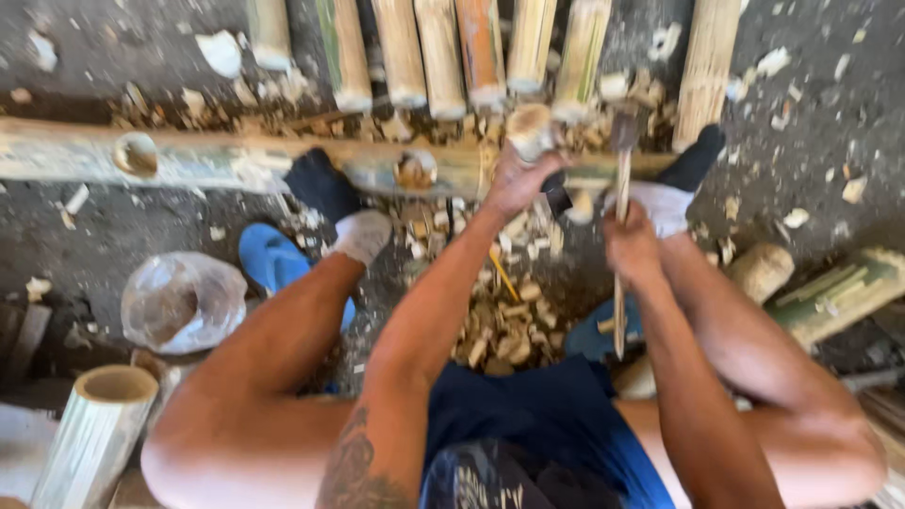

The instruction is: The person sits on the ground and uses a hammer and chisel to carve a hole into a bamboo pole. They measure and mark the bamboo with a tape measure and pencil, then repeatedly strike the chisel to remove material and shape the opening.

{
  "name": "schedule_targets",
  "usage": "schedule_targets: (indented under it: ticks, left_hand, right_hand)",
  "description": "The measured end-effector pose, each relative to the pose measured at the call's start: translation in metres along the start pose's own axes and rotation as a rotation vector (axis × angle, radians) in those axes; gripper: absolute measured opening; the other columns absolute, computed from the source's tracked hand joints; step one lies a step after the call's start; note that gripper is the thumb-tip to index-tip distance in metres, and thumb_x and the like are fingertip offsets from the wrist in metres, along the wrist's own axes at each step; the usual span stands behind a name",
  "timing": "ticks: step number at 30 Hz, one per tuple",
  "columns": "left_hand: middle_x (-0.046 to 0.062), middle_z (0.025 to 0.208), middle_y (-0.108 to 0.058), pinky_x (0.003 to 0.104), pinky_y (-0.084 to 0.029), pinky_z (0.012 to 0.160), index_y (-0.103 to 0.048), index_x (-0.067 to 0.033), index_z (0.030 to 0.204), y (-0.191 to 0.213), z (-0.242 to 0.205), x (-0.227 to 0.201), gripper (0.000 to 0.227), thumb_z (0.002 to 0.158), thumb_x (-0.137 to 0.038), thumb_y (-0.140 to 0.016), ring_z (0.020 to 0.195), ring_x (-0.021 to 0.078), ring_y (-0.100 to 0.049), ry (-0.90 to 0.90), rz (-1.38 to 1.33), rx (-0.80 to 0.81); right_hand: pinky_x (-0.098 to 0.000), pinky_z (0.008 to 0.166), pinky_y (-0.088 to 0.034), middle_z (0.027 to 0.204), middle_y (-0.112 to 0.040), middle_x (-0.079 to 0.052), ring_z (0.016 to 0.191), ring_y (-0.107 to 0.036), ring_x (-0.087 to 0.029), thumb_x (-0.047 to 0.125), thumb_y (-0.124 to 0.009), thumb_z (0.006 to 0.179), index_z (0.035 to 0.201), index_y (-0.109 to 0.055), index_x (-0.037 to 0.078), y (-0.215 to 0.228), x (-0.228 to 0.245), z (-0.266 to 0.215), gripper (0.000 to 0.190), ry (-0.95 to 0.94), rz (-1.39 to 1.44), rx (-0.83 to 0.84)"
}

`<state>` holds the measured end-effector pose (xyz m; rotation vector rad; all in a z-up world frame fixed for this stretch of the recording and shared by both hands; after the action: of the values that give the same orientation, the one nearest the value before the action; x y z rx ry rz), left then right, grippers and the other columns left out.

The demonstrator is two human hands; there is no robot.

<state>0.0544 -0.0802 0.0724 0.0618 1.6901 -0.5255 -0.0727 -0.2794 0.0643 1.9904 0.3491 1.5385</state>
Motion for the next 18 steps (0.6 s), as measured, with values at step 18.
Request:
schedule_targets:
  ticks: [18]
  left_hand:
    - [0.005, 0.095, -0.063, 0.031, -0.055, 0.085, -0.059, -0.0017, 0.112, 0.129, 0.005, -0.008, 0.019, 0.095, 0.002, -0.066, 0.088, 0.0159, -0.062, -0.370, -0.301, -0.450]
  right_hand:
    - [-0.0306, 0.032, -0.027, 0.060, -0.043, 0.001, 0.039, -0.039, -0.010, 0.003, -0.052, 0.093, 0.106, -0.049, 0.012, -0.076, -0.059, -0.040, 0.016, -0.399, 0.407, 0.285]
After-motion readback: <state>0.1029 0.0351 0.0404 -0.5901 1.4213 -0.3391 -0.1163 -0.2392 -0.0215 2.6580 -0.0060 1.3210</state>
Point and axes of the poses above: each hand's wrist, its own z-axis towards the middle knuckle, its own y-axis out of the back of the hand, x = y × z, the point moved 6 cm from there along z, towards the middle knuckle
